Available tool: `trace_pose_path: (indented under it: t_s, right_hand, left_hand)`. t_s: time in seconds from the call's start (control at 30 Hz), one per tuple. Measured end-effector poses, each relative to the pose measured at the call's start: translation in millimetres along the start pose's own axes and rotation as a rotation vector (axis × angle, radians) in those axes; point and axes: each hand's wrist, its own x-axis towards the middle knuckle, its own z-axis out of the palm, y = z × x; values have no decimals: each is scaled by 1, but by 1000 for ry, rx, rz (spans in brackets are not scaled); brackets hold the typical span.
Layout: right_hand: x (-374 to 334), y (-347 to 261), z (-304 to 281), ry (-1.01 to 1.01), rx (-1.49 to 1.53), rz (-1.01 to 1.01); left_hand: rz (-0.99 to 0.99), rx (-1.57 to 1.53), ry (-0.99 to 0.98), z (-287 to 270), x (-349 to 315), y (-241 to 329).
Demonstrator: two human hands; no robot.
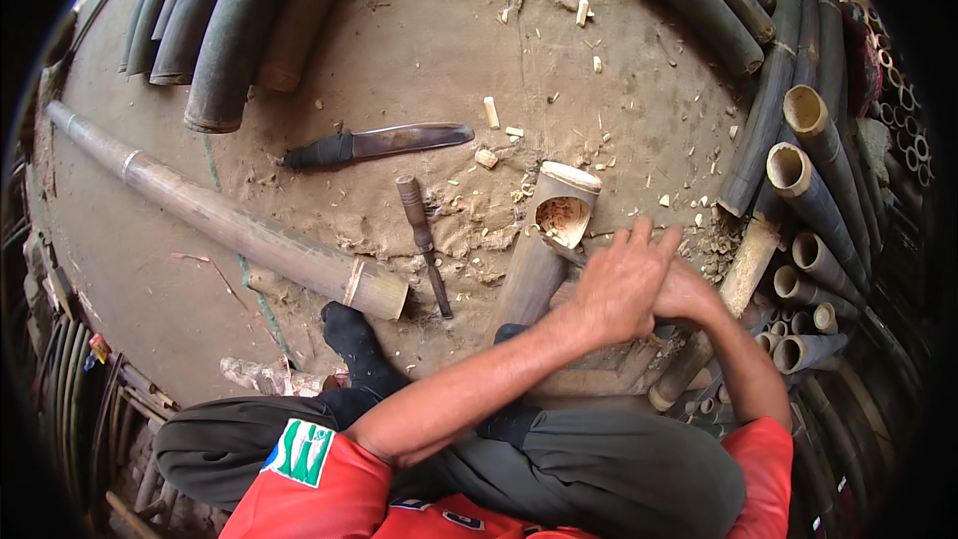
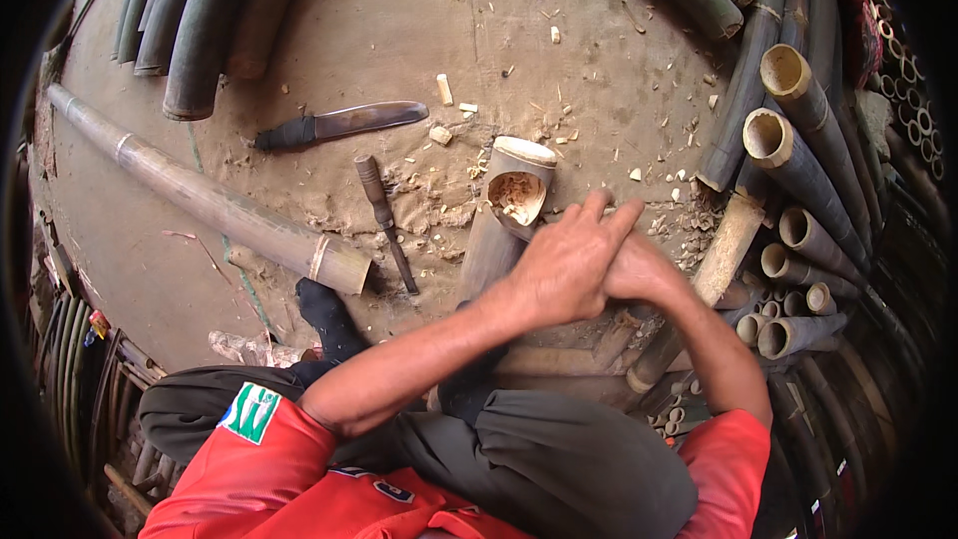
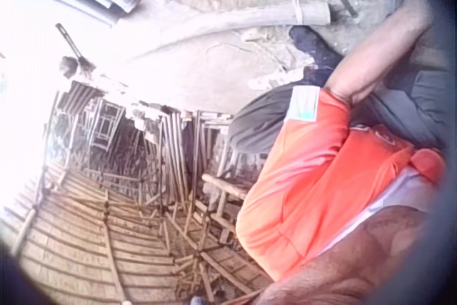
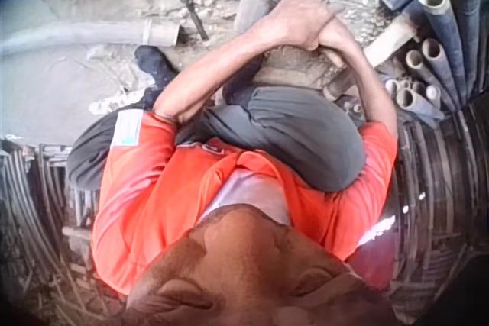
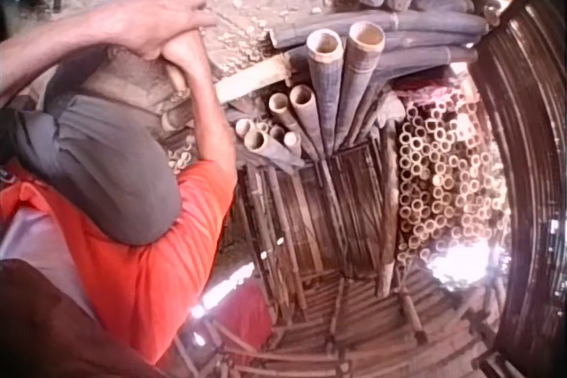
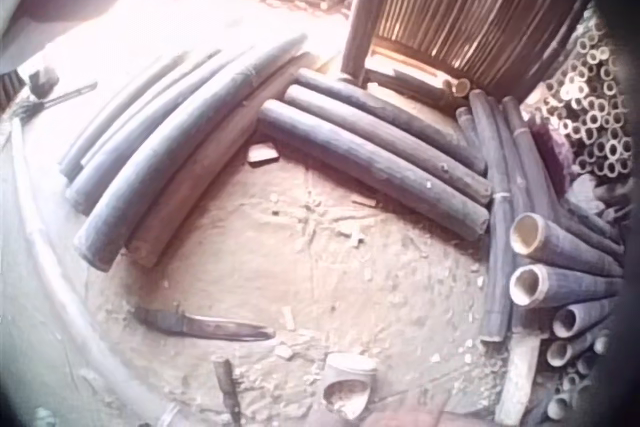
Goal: The person carves a section of bamboo using a knife and a chisel, scraping the outer surface and cleaning out the interior cavity.
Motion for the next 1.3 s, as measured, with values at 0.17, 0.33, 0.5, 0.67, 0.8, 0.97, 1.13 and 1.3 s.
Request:
trace_pose_path:
  t_s: [0.17,0.33,0.5,0.67,0.8,0.97,1.13,1.3]
  right_hand:
    - [-4,6,-10,87,-44,-202]
    - [-8,-3,51,125,389,-12]
    - [-9,-50,123,497,930,-203]
    - [-8,-93,139,224,1911,-476]
    - [19,-89,130,-7,2005,-305]
    - [44,-111,114,-206,2409,-322]
    - [46,-108,104,-92,2293,-301]
    - [46,-88,114,-57,2112,-198]
  left_hand:
    - [67,-125,300,21,-14,0]
    - [19,16,-184,-16,-21,-4]
    - [156,299,139,-32,-85,10]
    - [-473,66,-111,-64,-175,-5]
    - [-347,610,-5,-90,-169,-6]
    - [-109,1016,-237,-162,-92,41]
    - [-314,835,-485,-184,-66,19]
    - [-387,534,-363,-147,-111,-17]
